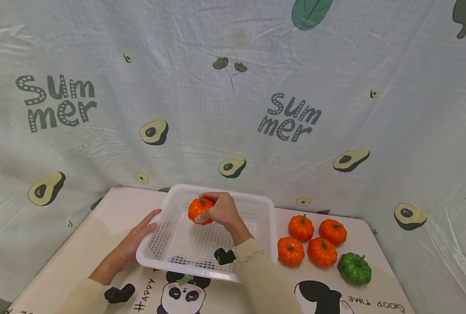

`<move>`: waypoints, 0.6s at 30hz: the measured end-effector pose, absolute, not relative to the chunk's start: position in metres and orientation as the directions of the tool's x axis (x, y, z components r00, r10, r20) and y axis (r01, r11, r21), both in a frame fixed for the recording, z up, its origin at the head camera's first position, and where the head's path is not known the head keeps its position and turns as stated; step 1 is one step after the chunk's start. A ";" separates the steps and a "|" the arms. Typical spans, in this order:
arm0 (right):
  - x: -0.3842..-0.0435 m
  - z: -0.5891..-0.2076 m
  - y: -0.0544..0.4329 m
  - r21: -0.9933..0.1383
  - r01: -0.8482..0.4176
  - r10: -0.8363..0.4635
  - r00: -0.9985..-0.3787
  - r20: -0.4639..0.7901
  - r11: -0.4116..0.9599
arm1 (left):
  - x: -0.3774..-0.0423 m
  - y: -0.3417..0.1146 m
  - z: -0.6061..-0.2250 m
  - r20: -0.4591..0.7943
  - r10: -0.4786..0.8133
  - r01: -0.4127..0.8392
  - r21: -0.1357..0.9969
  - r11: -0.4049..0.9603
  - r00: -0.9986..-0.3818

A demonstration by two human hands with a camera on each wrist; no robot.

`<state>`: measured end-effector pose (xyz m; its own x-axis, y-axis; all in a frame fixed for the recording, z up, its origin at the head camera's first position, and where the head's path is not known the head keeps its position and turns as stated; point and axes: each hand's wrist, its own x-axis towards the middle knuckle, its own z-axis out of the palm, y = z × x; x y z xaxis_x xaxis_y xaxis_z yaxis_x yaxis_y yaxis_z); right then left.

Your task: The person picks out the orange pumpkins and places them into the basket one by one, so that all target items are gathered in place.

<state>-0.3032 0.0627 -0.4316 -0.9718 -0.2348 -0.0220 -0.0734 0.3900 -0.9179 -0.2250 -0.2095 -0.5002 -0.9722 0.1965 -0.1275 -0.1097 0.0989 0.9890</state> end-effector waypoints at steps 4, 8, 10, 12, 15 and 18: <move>-0.305 -0.432 0.061 -0.926 -0.057 -0.240 -0.970 -0.038 0.374 | -0.226 -0.209 -0.501 -0.142 0.183 -0.124 0.986 0.109 -0.973; -0.308 -0.434 0.057 -0.926 -0.066 -0.251 -0.967 -0.032 0.372 | -0.225 -0.210 -0.500 -0.151 0.170 -0.133 0.985 0.112 -0.974; -0.309 -0.435 0.055 -0.928 -0.067 -0.253 -0.967 -0.030 0.366 | -0.225 -0.211 -0.500 -0.153 0.168 -0.135 0.984 0.112 -0.974; -0.310 -0.436 0.054 -0.929 -0.065 -0.252 -0.967 -0.031 0.365 | -0.225 -0.211 -0.499 -0.147 0.175 -0.130 0.986 0.107 -0.973; -0.311 -0.436 0.052 -0.929 -0.059 -0.247 -0.968 -0.036 0.365 | -0.226 -0.210 -0.500 -0.140 0.186 -0.124 0.988 0.096 -0.972; -0.312 -0.437 0.052 -0.926 -0.057 -0.243 -0.969 -0.039 0.373 | -0.226 -0.209 -0.500 -0.138 0.188 -0.123 0.988 0.090 -0.972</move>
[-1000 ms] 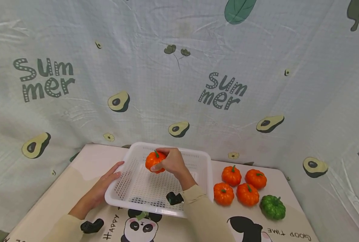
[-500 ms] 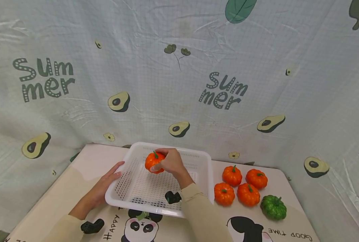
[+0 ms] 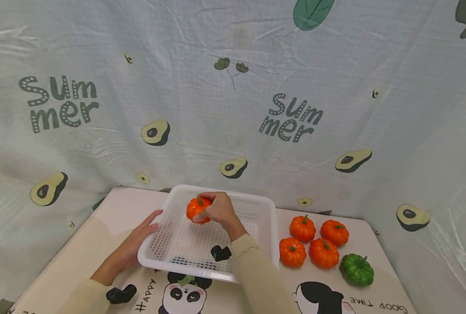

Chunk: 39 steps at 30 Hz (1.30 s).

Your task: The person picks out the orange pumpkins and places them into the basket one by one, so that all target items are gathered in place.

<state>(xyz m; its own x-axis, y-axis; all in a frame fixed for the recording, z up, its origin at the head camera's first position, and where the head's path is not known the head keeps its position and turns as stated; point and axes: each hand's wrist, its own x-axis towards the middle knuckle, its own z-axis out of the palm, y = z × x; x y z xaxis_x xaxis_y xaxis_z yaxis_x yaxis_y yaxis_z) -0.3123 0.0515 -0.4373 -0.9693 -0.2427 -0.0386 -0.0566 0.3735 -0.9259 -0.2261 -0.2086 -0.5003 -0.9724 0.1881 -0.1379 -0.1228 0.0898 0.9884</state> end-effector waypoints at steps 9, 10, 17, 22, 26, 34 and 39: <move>-0.316 -0.442 0.047 -0.915 -0.050 -0.239 -0.970 -0.052 0.401 | -0.227 -0.209 -0.502 -0.133 0.195 -0.121 0.990 0.074 -0.972; -0.317 -0.443 0.046 -0.914 -0.047 -0.237 -0.970 -0.055 0.404 | -0.227 -0.209 -0.502 -0.128 0.198 -0.116 0.991 0.071 -0.972; -0.321 -0.447 0.042 -0.910 -0.060 -0.247 -0.968 -0.047 0.410 | -0.226 -0.211 -0.502 -0.113 0.205 -0.103 0.993 0.063 -0.972; -0.322 -0.449 0.040 -0.909 -0.061 -0.255 -0.966 -0.051 0.412 | -0.226 -0.211 -0.502 -0.113 0.196 -0.101 0.992 0.070 -0.974; -0.322 -0.449 0.040 -0.907 -0.056 -0.252 -0.966 -0.056 0.418 | -0.226 -0.210 -0.502 -0.118 0.198 -0.104 0.991 0.081 -0.973; -0.323 -0.451 0.039 -0.898 -0.044 -0.249 -0.966 -0.074 0.437 | -0.224 -0.210 -0.500 -0.117 0.191 -0.099 0.990 0.105 -0.975; -0.323 -0.455 0.038 -0.902 -0.040 -0.250 -0.965 -0.077 0.430 | -0.223 -0.210 -0.501 -0.120 0.187 -0.101 0.989 0.108 -0.975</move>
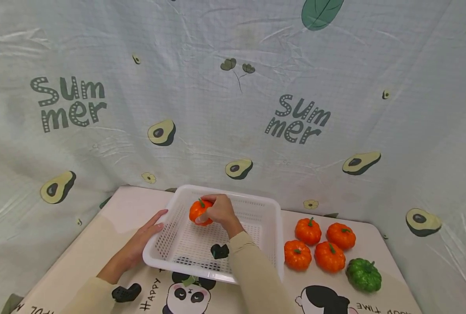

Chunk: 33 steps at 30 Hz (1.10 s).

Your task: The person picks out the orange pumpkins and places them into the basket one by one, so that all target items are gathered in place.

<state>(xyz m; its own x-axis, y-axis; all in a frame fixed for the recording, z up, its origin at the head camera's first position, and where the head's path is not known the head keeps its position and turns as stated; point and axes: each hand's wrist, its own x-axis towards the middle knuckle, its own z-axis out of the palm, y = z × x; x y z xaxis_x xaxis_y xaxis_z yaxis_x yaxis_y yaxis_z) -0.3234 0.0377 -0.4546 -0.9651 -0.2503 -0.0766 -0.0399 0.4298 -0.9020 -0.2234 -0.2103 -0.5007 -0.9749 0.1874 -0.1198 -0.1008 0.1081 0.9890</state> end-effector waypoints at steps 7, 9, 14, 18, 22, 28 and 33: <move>-0.324 -0.457 0.036 -0.899 -0.029 -0.259 -0.961 -0.095 0.436 | -0.224 -0.209 -0.503 -0.123 0.167 -0.105 0.988 0.110 -0.978; -0.323 -0.457 0.036 -0.899 -0.023 -0.257 -0.961 -0.101 0.437 | -0.225 -0.209 -0.503 -0.118 0.176 -0.100 0.989 0.107 -0.977; -0.322 -0.457 0.035 -0.895 -0.019 -0.262 -0.959 -0.111 0.446 | -0.225 -0.209 -0.504 -0.123 0.174 -0.106 0.989 0.106 -0.977; -0.324 -0.461 0.034 -0.890 -0.023 -0.267 -0.957 -0.112 0.455 | -0.225 -0.209 -0.503 -0.124 0.165 -0.107 0.988 0.108 -0.979; -0.325 -0.465 0.033 -0.886 -0.026 -0.270 -0.956 -0.112 0.463 | -0.225 -0.209 -0.504 -0.122 0.164 -0.106 0.989 0.106 -0.979; -0.325 -0.466 0.031 -0.885 -0.015 -0.272 -0.954 -0.127 0.465 | -0.225 -0.210 -0.504 -0.118 0.174 -0.101 0.990 0.103 -0.978; -0.325 -0.468 0.029 -0.884 -0.019 -0.285 -0.950 -0.130 0.467 | -0.224 -0.210 -0.503 -0.117 0.177 -0.101 0.990 0.095 -0.977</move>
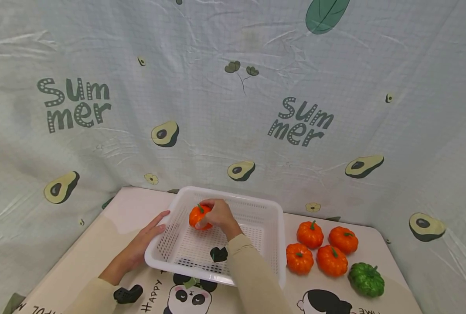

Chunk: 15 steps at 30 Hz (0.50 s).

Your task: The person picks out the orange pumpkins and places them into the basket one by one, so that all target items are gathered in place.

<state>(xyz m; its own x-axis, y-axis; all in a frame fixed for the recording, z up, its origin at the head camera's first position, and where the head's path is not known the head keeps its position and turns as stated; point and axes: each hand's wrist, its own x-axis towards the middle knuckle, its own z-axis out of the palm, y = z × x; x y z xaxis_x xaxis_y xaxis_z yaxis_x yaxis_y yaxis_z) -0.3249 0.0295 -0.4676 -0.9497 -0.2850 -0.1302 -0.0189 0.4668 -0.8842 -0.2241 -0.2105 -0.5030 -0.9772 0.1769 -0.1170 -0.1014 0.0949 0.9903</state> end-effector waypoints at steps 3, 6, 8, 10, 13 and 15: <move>-0.325 -0.468 0.029 -0.886 -0.020 -0.290 -0.948 -0.130 0.462 | -0.224 -0.210 -0.502 -0.118 0.177 -0.103 0.990 0.095 -0.977; -0.324 -0.469 0.029 -0.885 -0.028 -0.299 -0.946 -0.127 0.465 | -0.223 -0.209 -0.502 -0.120 0.176 -0.104 0.990 0.096 -0.977; -0.324 -0.469 0.029 -0.879 -0.034 -0.302 -0.945 -0.127 0.476 | -0.223 -0.209 -0.502 -0.119 0.178 -0.102 0.990 0.100 -0.977; -0.324 -0.469 0.029 -0.871 -0.042 -0.305 -0.944 -0.126 0.489 | -0.223 -0.209 -0.502 -0.118 0.177 -0.100 0.990 0.103 -0.977; -0.324 -0.470 0.028 -0.864 -0.045 -0.301 -0.945 -0.125 0.501 | -0.223 -0.209 -0.501 -0.116 0.178 -0.099 0.990 0.104 -0.977; -0.324 -0.469 0.027 -0.860 -0.048 -0.300 -0.946 -0.125 0.508 | -0.223 -0.210 -0.501 -0.117 0.177 -0.100 0.990 0.105 -0.977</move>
